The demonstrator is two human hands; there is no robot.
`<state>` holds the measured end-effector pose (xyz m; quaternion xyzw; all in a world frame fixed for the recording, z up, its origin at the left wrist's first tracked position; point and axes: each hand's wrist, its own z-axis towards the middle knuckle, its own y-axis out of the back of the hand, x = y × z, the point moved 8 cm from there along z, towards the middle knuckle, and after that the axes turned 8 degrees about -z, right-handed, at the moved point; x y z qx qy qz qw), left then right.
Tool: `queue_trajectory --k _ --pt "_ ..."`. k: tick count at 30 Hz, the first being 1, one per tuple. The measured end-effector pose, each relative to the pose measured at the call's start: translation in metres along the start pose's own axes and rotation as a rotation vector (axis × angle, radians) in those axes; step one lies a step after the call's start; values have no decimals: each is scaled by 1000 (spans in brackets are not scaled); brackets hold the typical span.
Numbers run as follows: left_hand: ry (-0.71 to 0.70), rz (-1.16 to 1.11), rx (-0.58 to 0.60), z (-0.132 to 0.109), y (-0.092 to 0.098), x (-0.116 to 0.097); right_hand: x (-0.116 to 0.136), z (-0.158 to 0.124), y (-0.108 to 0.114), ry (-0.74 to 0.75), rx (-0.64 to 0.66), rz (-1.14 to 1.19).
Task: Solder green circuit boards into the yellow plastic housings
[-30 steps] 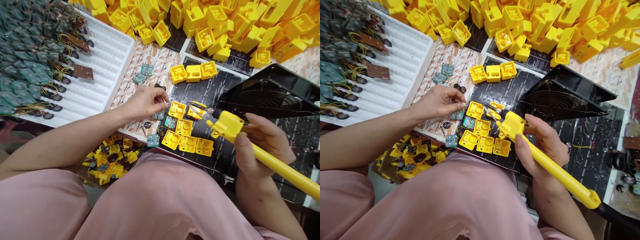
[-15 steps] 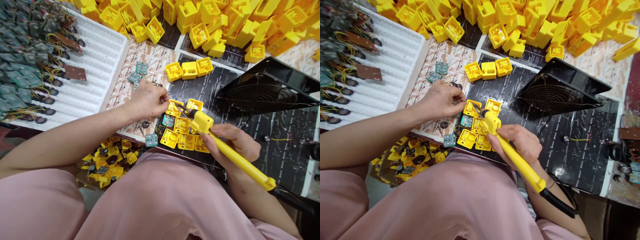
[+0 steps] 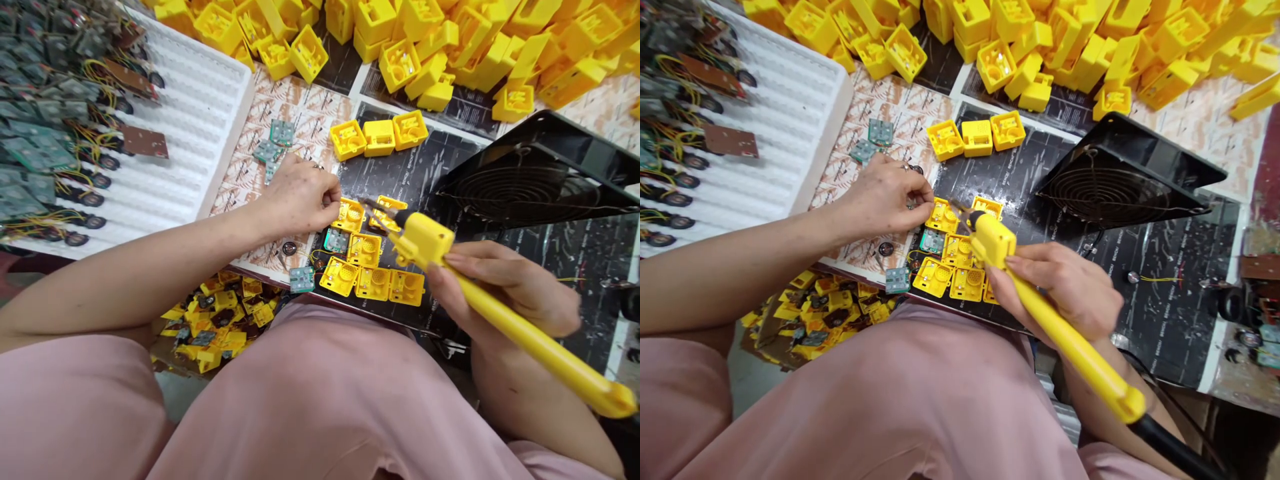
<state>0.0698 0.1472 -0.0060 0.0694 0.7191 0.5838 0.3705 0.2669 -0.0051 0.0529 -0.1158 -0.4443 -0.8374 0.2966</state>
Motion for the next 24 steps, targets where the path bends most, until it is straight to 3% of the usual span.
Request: queue_trajectory --k 4,9,15,18,21,24 --pt "-24 -27 -23 0 0 2 4 -9 7 92 -34 -40" --pt "-35 -30 -35 0 -1 4 6 -7 10 40 -84 9" --pt "-56 -63 -52 0 -2 6 16 6 -11 181 23 -33" --pt "-60 -75 -60 0 -3 6 18 11 -17 226 13 -91" --pt "-54 -67 -50 0 -3 6 22 12 -14 273 -8 -104" --pt "-54 -61 -36 1 -4 5 16 9 -7 225 9 -30"
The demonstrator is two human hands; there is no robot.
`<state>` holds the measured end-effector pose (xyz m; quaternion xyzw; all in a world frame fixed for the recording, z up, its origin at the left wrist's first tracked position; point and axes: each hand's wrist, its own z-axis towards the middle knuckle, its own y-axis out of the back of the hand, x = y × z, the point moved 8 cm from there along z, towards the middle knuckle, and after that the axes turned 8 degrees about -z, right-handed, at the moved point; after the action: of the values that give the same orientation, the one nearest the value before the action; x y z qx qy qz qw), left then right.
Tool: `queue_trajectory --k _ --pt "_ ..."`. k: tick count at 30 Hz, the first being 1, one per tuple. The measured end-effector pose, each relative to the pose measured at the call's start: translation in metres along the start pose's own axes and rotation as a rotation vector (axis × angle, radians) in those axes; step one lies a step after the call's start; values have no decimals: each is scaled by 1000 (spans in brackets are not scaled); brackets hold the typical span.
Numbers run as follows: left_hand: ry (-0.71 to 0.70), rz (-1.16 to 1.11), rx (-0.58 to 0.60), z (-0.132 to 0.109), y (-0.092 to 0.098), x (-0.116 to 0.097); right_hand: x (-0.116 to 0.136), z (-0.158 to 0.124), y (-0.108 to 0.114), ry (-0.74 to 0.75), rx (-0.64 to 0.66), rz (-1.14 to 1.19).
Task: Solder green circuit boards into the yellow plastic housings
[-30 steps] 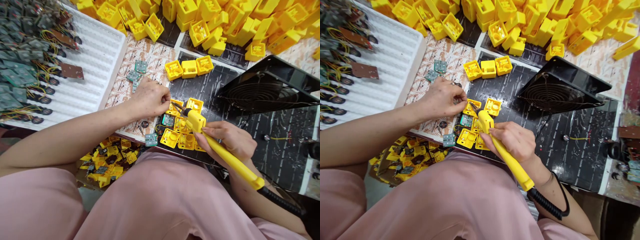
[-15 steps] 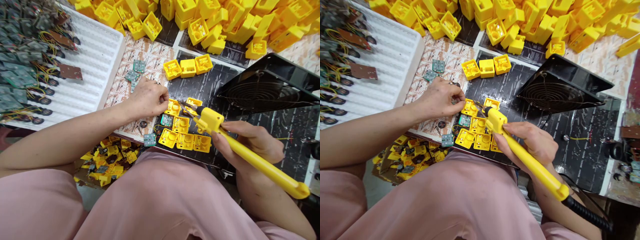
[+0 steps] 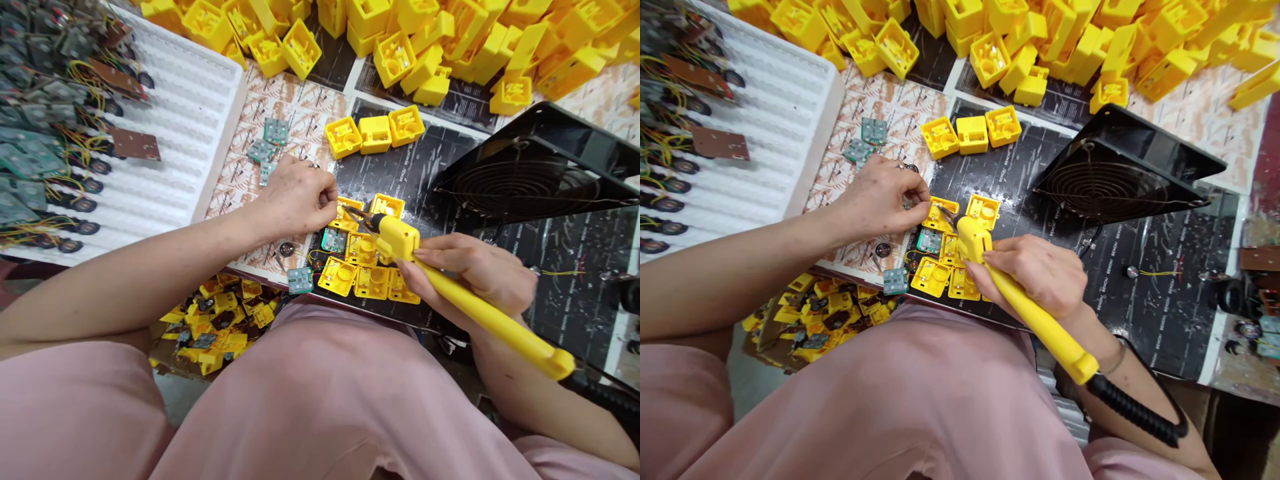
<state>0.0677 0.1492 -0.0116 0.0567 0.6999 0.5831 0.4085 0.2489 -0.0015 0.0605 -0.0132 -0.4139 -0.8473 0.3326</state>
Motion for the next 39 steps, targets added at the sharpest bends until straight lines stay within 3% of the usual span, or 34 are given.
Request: queue_trajectory --k 8,13,18,21,25,29,35,39 --pt "-4 34 -1 0 1 0 -5 -5 6 -32 -33 47" --pt "20 45 27 0 -1 -1 -8 -3 2 -131 55 -72" --pt "44 48 43 -1 0 0 -3 -5 7 -67 -40 1" --pt "7 -3 28 -3 4 2 -5 -5 4 -75 -7 4" --pt "-63 -146 42 -6 7 4 -12 -13 14 -143 -60 4" --pt "-36 1 72 -7 3 3 -18 -19 16 -187 17 -11" --pt "31 169 228 0 -2 -8 -9 -8 4 -55 130 150" --pt "13 209 241 5 -1 -14 0 9 2 58 130 85"
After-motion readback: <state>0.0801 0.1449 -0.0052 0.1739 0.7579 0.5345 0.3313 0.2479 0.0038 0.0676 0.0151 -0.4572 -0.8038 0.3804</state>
